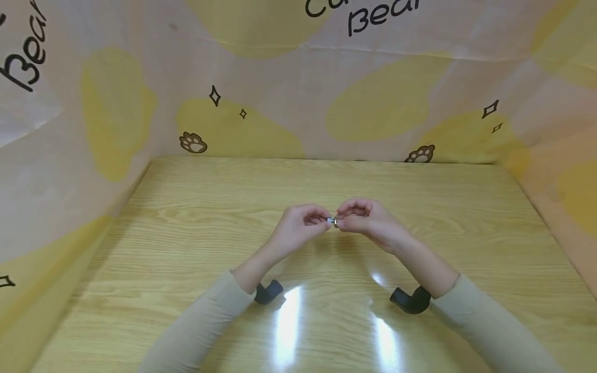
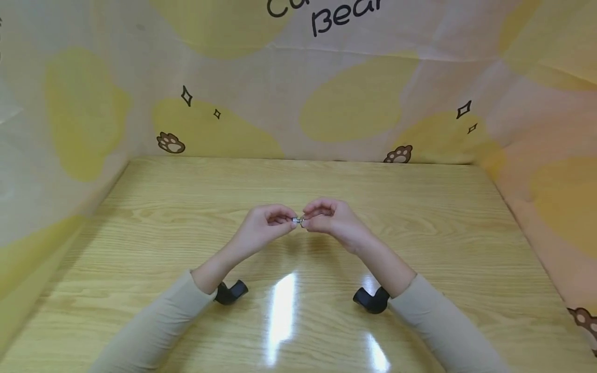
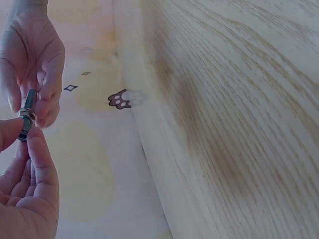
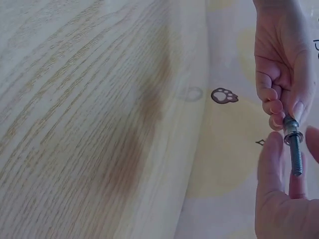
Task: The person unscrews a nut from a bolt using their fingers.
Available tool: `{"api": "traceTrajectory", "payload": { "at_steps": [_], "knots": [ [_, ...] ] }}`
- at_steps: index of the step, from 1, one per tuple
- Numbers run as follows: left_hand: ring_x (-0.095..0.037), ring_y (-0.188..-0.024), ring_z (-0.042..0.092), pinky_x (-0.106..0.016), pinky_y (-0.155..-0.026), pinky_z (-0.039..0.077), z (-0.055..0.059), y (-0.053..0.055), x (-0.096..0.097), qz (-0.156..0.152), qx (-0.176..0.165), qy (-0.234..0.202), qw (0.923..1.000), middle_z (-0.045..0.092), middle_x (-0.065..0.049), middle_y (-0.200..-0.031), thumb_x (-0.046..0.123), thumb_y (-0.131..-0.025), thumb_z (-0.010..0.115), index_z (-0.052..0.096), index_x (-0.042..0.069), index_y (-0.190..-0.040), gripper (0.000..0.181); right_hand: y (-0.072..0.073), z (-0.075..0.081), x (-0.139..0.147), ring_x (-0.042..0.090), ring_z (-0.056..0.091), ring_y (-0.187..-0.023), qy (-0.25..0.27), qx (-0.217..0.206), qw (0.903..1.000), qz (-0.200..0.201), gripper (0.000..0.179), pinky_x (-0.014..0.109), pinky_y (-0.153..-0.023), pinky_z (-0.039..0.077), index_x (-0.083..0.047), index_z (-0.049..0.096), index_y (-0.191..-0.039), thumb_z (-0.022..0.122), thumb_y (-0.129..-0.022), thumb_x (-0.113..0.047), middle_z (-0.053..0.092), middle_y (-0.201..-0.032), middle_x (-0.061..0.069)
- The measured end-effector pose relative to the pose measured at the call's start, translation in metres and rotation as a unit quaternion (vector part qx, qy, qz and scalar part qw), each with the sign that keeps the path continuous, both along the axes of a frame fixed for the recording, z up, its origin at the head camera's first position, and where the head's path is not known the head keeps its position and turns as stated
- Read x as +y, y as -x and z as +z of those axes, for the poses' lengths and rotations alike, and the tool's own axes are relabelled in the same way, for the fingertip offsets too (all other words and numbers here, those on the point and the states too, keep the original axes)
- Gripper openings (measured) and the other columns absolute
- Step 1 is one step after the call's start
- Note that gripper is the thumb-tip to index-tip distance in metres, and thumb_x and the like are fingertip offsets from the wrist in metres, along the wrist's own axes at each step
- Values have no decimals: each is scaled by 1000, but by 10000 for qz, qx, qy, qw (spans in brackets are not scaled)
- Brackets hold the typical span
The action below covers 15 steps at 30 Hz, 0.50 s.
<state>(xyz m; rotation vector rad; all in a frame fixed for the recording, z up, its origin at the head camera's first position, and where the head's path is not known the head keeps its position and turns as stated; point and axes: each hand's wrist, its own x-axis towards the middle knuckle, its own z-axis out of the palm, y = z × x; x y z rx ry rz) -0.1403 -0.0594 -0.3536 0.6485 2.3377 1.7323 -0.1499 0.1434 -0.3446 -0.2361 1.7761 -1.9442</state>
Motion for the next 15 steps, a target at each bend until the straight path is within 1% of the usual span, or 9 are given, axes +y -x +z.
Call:
{"api": "traceTrajectory", "payload": {
  "at_steps": [2, 4, 6, 8, 9, 11, 13, 15],
  "knots": [
    [-15, -77, 62, -24, -71, 54, 0, -1, -1, 5, -2, 10, 10000, 66, -8, -88, 3, -85, 64, 66, -2, -95, 11, -1, 1, -1, 14, 64, -80, 28, -45, 10000, -43, 10, 32, -81, 54, 0, 56, -100, 56, -90, -1, 65, -89, 3],
    [-15, -78, 62, -24, -71, 54, 0, -2, -1, -7, 7, 13, 10000, 66, -8, -88, 4, -86, 64, 66, -1, -96, 12, -1, 1, -2, 15, 65, -77, -131, -104, 9998, -57, 11, 32, -78, 55, 0, 57, -100, 55, -93, -8, 65, -87, 4],
    [-15, -78, 62, -24, -72, 54, 1, -2, -1, -31, 38, 6, 10000, 66, -8, -89, 5, -86, 64, 66, -1, -96, 12, -2, 1, -4, 15, 65, -74, -328, -127, 9994, -67, 10, 31, -75, 55, -3, 59, -96, 55, -94, -12, 66, -83, 4],
    [-15, -79, 62, -24, -72, 54, 2, -3, -2, -47, 79, -10, 10000, 66, -8, -89, 5, -86, 64, 66, -1, -97, 12, -2, 2, -5, 14, 64, -75, -422, 43, 9991, -41, 5, 30, -75, 55, -4, 60, -94, 60, -90, -7, 65, -84, 4],
    [-15, -79, 62, -24, -72, 54, 2, -3, -2, -56, 91, -21, 9999, 66, -8, -89, 5, -86, 64, 66, -2, -97, 12, -2, 2, -5, 14, 64, -77, -446, 156, 9989, -24, 6, 30, -76, 55, -4, 59, -93, 62, -88, -4, 64, -85, 4],
    [-15, -78, 61, -24, -72, 54, 3, -4, -2, -45, 104, -33, 9999, 66, -9, -89, 4, -86, 64, 66, -2, -96, 12, -2, 3, -5, 14, 62, -82, -383, 345, 9987, -34, 14, 30, -78, 54, -5, 58, -95, 64, -84, 1, 61, -92, 6],
    [-15, -78, 61, -24, -71, 54, 5, -4, -3, -17, 106, -42, 9999, 66, -9, -88, 4, -86, 64, 66, -2, -95, 11, -2, 4, -5, 15, 61, -85, -348, 468, 9983, -73, 16, 31, -80, 53, -6, 56, -97, 63, -84, 1, 58, -96, 7],
    [-16, -78, 61, -24, -71, 54, 6, -4, -3, 3, 100, -63, 9999, 66, -9, -88, 4, -85, 65, 66, -2, -95, 11, -1, 5, -5, 15, 62, -83, -384, 419, 9983, -86, 11, 33, -79, 54, -6, 56, -100, 60, -89, -6, 58, -95, 7]
  ]
}}
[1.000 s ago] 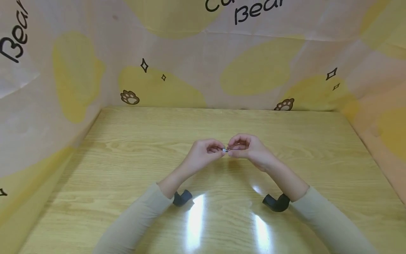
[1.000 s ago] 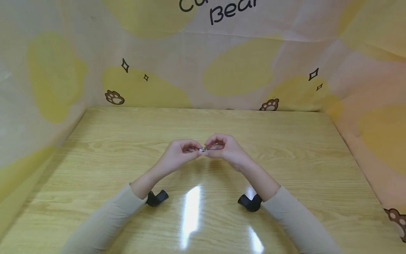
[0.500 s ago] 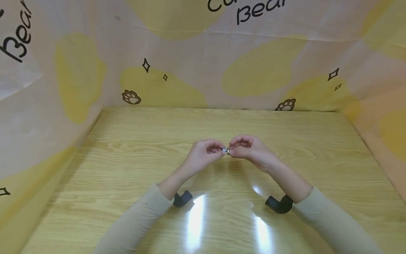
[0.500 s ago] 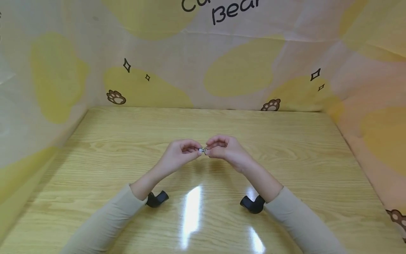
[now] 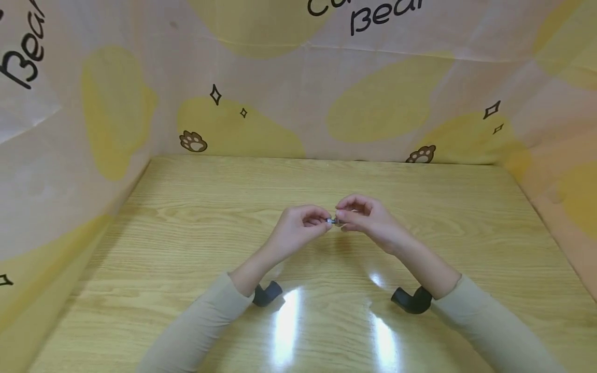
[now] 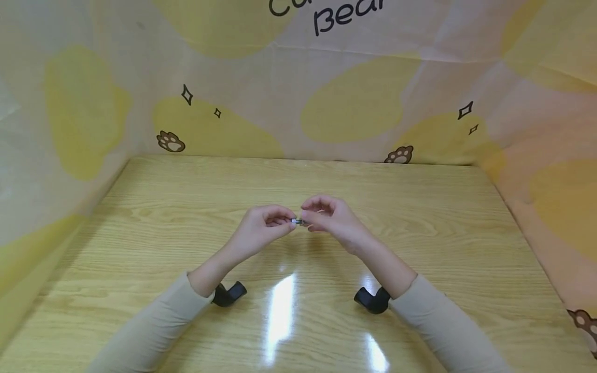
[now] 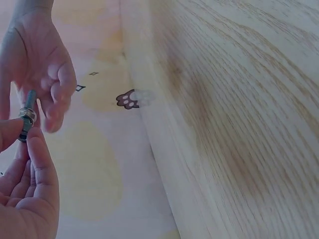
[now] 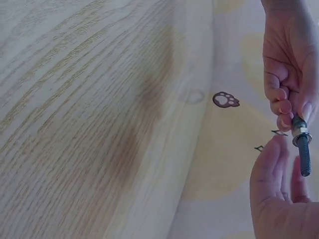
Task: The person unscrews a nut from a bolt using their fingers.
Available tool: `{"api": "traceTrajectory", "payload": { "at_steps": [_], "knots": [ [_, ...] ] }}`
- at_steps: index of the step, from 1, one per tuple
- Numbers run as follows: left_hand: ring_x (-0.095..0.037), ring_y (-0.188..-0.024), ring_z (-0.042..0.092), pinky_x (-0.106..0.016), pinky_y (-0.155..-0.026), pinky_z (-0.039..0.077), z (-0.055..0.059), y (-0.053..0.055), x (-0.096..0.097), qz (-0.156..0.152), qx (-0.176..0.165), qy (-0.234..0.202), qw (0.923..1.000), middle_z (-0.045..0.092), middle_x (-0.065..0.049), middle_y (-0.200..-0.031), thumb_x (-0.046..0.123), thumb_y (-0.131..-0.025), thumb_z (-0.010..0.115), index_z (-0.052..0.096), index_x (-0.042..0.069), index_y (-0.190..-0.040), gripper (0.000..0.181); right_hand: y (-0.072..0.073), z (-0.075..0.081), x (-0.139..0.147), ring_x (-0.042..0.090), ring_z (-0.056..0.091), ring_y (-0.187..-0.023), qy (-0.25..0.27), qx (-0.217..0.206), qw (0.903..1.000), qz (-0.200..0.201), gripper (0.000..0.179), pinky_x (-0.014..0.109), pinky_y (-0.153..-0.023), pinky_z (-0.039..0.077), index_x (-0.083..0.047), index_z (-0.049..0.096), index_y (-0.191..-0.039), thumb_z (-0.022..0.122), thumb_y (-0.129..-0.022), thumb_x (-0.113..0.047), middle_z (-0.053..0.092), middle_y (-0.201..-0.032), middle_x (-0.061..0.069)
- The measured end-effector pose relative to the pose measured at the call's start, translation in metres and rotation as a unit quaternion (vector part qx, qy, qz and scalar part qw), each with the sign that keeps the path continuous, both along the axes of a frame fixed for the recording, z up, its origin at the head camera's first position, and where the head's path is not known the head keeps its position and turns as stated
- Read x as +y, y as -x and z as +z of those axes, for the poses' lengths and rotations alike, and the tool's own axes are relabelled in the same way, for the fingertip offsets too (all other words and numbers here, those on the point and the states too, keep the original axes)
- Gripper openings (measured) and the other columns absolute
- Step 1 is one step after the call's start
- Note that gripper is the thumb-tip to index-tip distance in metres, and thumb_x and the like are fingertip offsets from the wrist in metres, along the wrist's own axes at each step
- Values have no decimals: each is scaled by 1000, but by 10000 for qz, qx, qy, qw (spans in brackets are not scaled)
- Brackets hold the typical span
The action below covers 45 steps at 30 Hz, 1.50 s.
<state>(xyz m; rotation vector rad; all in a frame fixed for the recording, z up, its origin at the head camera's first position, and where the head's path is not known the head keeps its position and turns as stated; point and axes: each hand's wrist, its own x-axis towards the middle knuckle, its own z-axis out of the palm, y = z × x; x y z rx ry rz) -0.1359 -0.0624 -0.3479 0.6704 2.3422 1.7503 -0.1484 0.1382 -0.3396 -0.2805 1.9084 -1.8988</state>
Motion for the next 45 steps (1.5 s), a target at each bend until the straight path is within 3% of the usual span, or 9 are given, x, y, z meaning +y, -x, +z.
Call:
{"api": "traceTrajectory", "payload": {
  "at_steps": [5, 10, 17, 23, 28, 32, 35, 40, 45],
  "knots": [
    [-16, -77, 61, -24, -71, 54, -1, 0, -1, 35, -34, -34, 10000, 66, -10, -87, 3, -85, 65, 66, -2, -95, 11, 0, 1, -2, 15, 63, -77, -121, -92, 9998, 130, 16, 35, -78, 55, 3, 56, -101, 59, -91, -8, 63, -87, 5],
    [-15, -77, 61, -24, -70, 54, -2, -1, -2, 156, -113, 17, 9998, 66, -9, -86, 3, -84, 65, 67, -2, -95, 12, -1, 0, -1, 19, 58, -95, -52, 310, 9994, 168, 41, 34, -82, 53, 5, 47, -120, 65, -83, 3, 54, -107, 7],
    [-15, -78, 61, -24, -71, 54, 2, -3, -4, 168, -71, -11, 9998, 66, -8, -87, 7, -85, 65, 66, -2, -96, 14, -2, 0, -4, 18, 64, -77, -325, 173, 9991, 194, 26, 35, -76, 55, 7, 54, -106, 61, -90, -11, 63, -87, 7],
    [-14, -76, 61, -24, -69, 54, 1, -3, -6, 177, -68, 12, 9998, 66, -7, -85, 5, -84, 66, 67, -1, -94, 12, -3, 0, -4, 19, 61, -91, -154, 350, 9991, 158, 39, 32, -79, 54, 7, 48, -122, 63, -88, -5, 58, -104, 10],
    [-14, -76, 61, -25, -70, 55, 0, -3, -7, 148, -62, 40, 9999, 65, -5, -86, 7, -85, 65, 67, 1, -95, 12, -4, 0, -4, 19, 65, -77, -392, 242, 9987, 198, 27, 37, -76, 55, 8, 56, -106, 60, -92, -15, 64, -87, 11],
    [-15, -76, 61, -25, -70, 55, 0, -3, -8, 153, -40, 20, 9999, 65, -5, -85, 5, -85, 65, 67, 1, -94, 10, -4, -1, -5, 19, 63, -87, -340, 520, 9977, 280, 28, 35, -77, 55, 6, 56, -106, 68, -82, -1, 63, -98, 13],
    [-15, -76, 62, -26, -69, 55, 1, -4, -7, 177, -76, -4, 9998, 66, -5, -85, 5, -84, 66, 67, 1, -93, 10, -4, 0, -5, 23, 63, -90, -360, 576, 9975, 201, 31, 35, -77, 55, 6, 54, -111, 67, -84, -4, 61, -102, 13],
    [-15, -77, 62, -26, -70, 55, 2, -4, -7, 122, -144, -18, 9998, 66, -4, -86, 8, -85, 66, 67, 2, -95, 12, -5, 2, -6, 25, 66, -75, -606, 285, 9976, 164, 27, 44, -75, 55, 7, 58, -104, 61, -91, -15, 66, -83, 10],
    [-15, -77, 62, -25, -71, 55, 1, -4, -8, 173, -79, -1, 9998, 66, -6, -86, 7, -85, 65, 67, 0, -95, 12, -5, 4, -7, 20, 65, -84, -357, 356, 9985, 224, 33, 35, -77, 55, 6, 53, -111, 67, -83, -3, 60, -99, 12]
  ]
}}
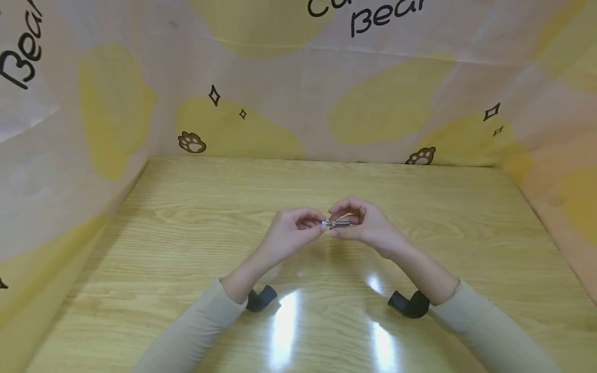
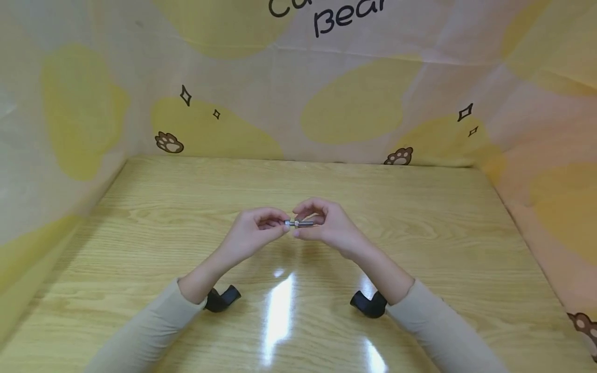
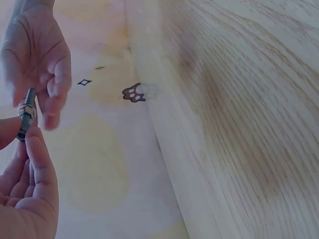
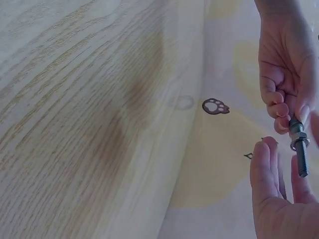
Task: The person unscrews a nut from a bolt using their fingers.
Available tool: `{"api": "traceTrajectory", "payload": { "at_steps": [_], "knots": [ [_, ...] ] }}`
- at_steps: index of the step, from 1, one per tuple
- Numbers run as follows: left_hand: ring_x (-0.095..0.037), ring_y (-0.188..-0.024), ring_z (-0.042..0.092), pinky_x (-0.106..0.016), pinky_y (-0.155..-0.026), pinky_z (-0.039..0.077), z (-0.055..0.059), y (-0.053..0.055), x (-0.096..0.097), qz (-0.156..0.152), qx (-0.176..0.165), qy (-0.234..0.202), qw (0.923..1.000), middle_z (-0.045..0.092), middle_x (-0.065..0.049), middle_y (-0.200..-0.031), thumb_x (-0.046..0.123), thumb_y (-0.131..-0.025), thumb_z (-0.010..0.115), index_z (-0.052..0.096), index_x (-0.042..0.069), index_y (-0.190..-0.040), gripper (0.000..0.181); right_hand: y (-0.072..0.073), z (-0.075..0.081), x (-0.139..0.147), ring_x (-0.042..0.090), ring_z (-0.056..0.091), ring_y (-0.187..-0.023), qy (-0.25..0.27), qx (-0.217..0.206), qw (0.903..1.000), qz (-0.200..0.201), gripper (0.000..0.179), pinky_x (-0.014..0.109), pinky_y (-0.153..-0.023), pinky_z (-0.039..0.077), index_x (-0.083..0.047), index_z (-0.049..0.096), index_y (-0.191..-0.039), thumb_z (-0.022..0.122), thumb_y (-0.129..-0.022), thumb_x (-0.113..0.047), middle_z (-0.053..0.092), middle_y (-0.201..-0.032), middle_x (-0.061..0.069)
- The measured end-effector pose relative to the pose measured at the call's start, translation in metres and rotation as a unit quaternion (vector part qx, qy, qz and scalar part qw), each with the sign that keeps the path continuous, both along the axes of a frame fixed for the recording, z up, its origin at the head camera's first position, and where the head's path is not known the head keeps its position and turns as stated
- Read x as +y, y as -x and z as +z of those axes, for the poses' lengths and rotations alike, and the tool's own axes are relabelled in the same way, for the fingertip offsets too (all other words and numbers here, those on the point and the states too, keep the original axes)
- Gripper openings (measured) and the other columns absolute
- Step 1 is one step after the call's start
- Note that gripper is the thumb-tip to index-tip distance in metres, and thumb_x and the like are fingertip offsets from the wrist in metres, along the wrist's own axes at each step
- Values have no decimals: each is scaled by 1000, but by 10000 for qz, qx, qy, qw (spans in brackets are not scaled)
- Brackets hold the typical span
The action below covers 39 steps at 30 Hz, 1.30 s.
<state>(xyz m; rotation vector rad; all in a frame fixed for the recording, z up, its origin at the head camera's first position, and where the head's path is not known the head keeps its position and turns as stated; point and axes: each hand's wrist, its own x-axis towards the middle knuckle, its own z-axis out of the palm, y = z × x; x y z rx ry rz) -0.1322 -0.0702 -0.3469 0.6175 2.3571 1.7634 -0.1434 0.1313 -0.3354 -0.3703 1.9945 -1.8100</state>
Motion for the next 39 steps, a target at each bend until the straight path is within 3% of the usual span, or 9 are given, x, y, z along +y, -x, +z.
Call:
{"api": "traceTrajectory", "payload": {
  "at_steps": [6, 9, 12, 15, 19, 26, 30, 33, 39],
  "knots": [
    [-15, -77, 62, -25, -70, 55, 1, -2, 0, 21, 1, -99, 9999, 66, -5, -87, 6, -85, 65, 66, 0, -96, 12, 0, 2, -1, 20, 65, -81, 22, -79, 10000, -4, 23, 35, -78, 55, 6, 55, -106, 60, -91, -10, 64, -90, 10],
    [-14, -76, 62, -25, -70, 55, 0, -2, 0, -16, 124, -154, 9998, 66, -5, -86, 5, -85, 64, 66, -1, -95, 12, -1, 2, 0, 23, 60, -95, 73, 200, 9997, 103, 24, 34, -80, 54, 4, 55, -106, 65, -85, -2, 60, -102, 10],
    [-14, -75, 62, -25, -70, 55, 0, -2, 0, -57, 191, -163, 9997, 66, -5, -85, 4, -85, 64, 66, 0, -94, 11, -1, 2, 0, 28, 51, -108, -159, 626, 9978, 141, 30, 34, -83, 51, 0, 53, -113, 65, -86, -5, 53, -116, 11],
    [-14, -76, 62, -25, -70, 55, 2, -2, 0, -87, 144, -121, 9998, 66, -5, -86, 5, -85, 64, 67, 0, -94, 11, -1, 3, 0, 29, 55, -98, -397, 732, 9965, 91, 23, 36, -81, 51, 1, 55, -110, 59, -92, -14, 56, -107, 12],
    [-15, -78, 62, -25, -72, 55, 5, -3, 0, -91, 101, -60, 9999, 66, -5, -87, 7, -86, 65, 67, 1, -95, 11, -1, 3, 0, 26, 63, -75, -292, 437, 9986, 48, 19, 41, -74, 55, 5, 57, -99, 57, -93, -13, 60, -84, 13],
    [-14, -77, 62, -24, -72, 55, 3, -3, -2, -13, 137, -60, 9999, 67, -6, -88, 4, -85, 64, 67, 0, -95, 11, -1, 5, -1, 24, 63, -93, 48, 131, 9997, 176, 33, 35, -79, 54, 4, 51, -115, 65, -86, -7, 54, -110, 13],
    [-15, -78, 63, -25, -73, 55, 4, -2, -2, -14, 135, -111, 9998, 67, -7, -89, 6, -86, 65, 67, 0, -96, 12, 0, 6, -3, 22, 64, -81, 34, -1, 9999, 155, 28, 36, -75, 56, 6, 52, -111, 56, -94, -16, 60, -96, 11],
    [-15, -78, 63, -24, -73, 55, 5, -2, -2, 5, 152, -83, 9998, 67, -7, -89, 6, -86, 65, 67, 0, -96, 12, 0, 5, -3, 18, 63, -75, 81, -29, 9999, 123, 20, 36, -74, 56, 7, 54, -103, 58, -91, -10, 61, -87, 9],
    [-15, -78, 62, -25, -72, 55, 6, 0, -2, -7, -32, -124, 9999, 66, -6, -88, 7, -86, 66, 67, 1, -96, 12, -2, 4, 1, 27, 57, -100, 70, 511, 9985, 168, 30, 36, -83, 53, 4, 48, -117, 58, -91, -7, 50, -114, 16]
  ]
}}
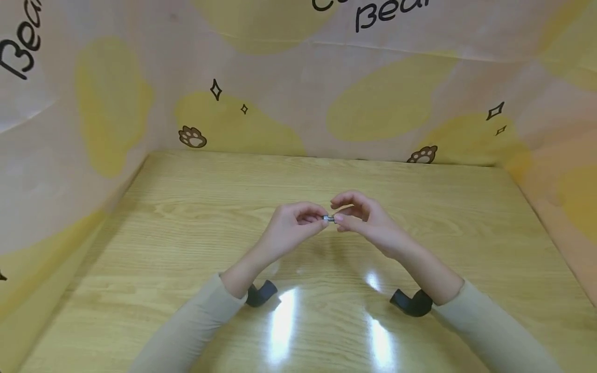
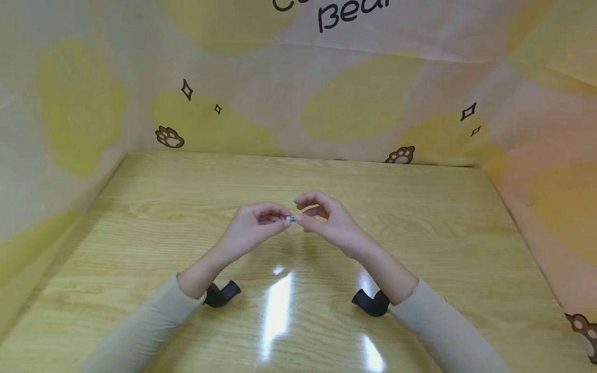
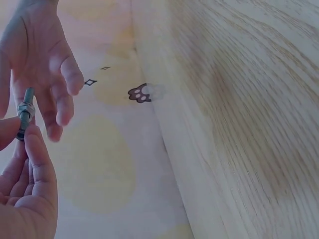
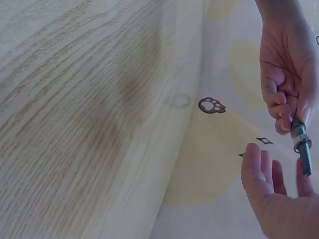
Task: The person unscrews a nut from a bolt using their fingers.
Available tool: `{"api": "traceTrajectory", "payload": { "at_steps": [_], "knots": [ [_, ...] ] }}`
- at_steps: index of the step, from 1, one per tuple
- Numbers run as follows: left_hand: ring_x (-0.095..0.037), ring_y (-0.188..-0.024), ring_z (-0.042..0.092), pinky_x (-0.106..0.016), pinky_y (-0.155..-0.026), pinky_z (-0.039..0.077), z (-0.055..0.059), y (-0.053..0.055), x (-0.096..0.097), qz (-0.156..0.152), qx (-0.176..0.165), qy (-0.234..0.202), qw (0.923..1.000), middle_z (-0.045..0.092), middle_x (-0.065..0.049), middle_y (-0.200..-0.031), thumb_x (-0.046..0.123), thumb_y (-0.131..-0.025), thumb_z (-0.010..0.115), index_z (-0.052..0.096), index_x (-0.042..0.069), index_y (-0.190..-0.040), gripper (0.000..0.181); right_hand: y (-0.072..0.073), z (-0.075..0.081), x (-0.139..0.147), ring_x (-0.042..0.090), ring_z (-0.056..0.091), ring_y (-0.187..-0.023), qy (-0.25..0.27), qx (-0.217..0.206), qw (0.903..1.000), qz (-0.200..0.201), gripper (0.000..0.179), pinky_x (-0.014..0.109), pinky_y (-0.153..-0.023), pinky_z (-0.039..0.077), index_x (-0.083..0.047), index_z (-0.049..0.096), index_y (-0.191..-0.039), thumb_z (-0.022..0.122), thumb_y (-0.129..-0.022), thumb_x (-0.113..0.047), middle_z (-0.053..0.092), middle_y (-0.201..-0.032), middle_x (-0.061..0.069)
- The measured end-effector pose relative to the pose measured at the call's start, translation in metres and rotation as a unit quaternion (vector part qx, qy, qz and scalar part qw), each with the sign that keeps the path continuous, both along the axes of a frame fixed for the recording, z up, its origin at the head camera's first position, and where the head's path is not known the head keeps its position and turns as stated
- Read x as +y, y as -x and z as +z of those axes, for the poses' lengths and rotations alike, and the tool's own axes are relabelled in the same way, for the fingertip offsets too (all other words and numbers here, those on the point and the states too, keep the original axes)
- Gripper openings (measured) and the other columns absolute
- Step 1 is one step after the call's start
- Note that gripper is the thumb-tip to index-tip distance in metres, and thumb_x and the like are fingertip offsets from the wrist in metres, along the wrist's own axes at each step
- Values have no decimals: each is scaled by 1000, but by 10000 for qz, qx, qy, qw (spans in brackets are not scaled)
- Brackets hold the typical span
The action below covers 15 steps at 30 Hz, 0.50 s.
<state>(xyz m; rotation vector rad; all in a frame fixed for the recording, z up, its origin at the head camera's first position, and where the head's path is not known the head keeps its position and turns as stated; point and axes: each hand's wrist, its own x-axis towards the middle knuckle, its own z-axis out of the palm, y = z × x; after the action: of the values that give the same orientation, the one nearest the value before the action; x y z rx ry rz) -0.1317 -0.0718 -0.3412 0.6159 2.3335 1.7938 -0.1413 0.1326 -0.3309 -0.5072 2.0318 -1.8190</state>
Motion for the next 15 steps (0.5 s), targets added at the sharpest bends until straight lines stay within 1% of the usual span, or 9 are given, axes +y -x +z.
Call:
{"api": "traceTrajectory", "payload": {
  "at_steps": [1, 3, 5, 7, 9, 11, 13, 15],
  "knots": [
    [-16, -78, 62, -26, -72, 55, 0, 1, 1, -18, -40, -29, 10000, 66, -6, -88, 8, -86, 66, 67, 1, -96, 12, 0, 0, 0, 28, 57, -99, 13, 14, 10000, -11, 29, 36, -82, 53, 4, 48, -117, 57, -92, -9, 50, -114, 18],
    [-16, -78, 62, -26, -73, 55, 0, 1, 1, -64, -86, -74, 9999, 66, -6, -89, 8, -86, 66, 67, 1, -96, 12, -1, 0, 1, 26, 60, -91, 62, -64, 9999, -61, 23, 36, -80, 54, 3, 51, -111, 56, -93, -11, 55, -106, 16],
    [-16, -79, 62, -26, -73, 55, 0, 1, 1, -76, -52, -60, 9999, 66, -6, -89, 7, -85, 66, 67, 1, -96, 12, -1, 0, 0, 22, 61, -85, 102, -133, 9998, -98, 16, 35, -80, 54, 1, 56, -103, 59, -91, -9, 59, -97, 12],
    [-16, -79, 62, -26, -73, 55, 0, 1, 1, -64, -24, -55, 10000, 66, -6, -89, 6, -85, 65, 67, 1, -96, 12, 0, 0, 0, 20, 61, -87, 187, -141, 9997, -95, 13, 34, -80, 54, 1, 58, -98, 63, -87, -3, 61, -95, 10],
    [-16, -79, 62, -26, -73, 55, 0, 0, 0, -44, 1, -32, 10000, 66, -6, -89, 6, -85, 65, 67, 1, -96, 12, 0, 0, 0, 19, 59, -92, 237, -122, 9996, -70, 18, 33, -80, 53, 1, 58, -100, 65, -83, 2, 59, -99, 7],
    [-16, -78, 62, -26, -73, 55, 0, 0, 0, -28, -3, -39, 10000, 66, -6, -89, 6, -85, 65, 67, 0, -96, 12, 0, 0, 0, 19, 60, -94, 254, -138, 9995, -105, 22, 33, -79, 54, 3, 56, -105, 64, -84, 2, 58, -102, 6],
    [-16, -79, 62, -26, -73, 55, 0, 0, 0, -17, -11, -50, 10000, 66, -7, -89, 6, -85, 65, 67, 0, -96, 12, 0, -1, -1, 19, 63, -87, 248, -251, 9993, -158, 22, 34, -76, 55, 5, 54, -107, 62, -87, -2, 60, -99, 7],
    [-16, -78, 63, -26, -73, 55, 0, 0, 0, 8, -3, -39, 10000, 67, -7, -89, 7, -85, 65, 67, 0, -96, 12, -1, -1, -2, 18, 65, -78, 235, -396, 9986, -262, 17, 34, -74, 56, 4, 56, -103, 61, -89, -6, 62, -93, 7]
  ]
}}
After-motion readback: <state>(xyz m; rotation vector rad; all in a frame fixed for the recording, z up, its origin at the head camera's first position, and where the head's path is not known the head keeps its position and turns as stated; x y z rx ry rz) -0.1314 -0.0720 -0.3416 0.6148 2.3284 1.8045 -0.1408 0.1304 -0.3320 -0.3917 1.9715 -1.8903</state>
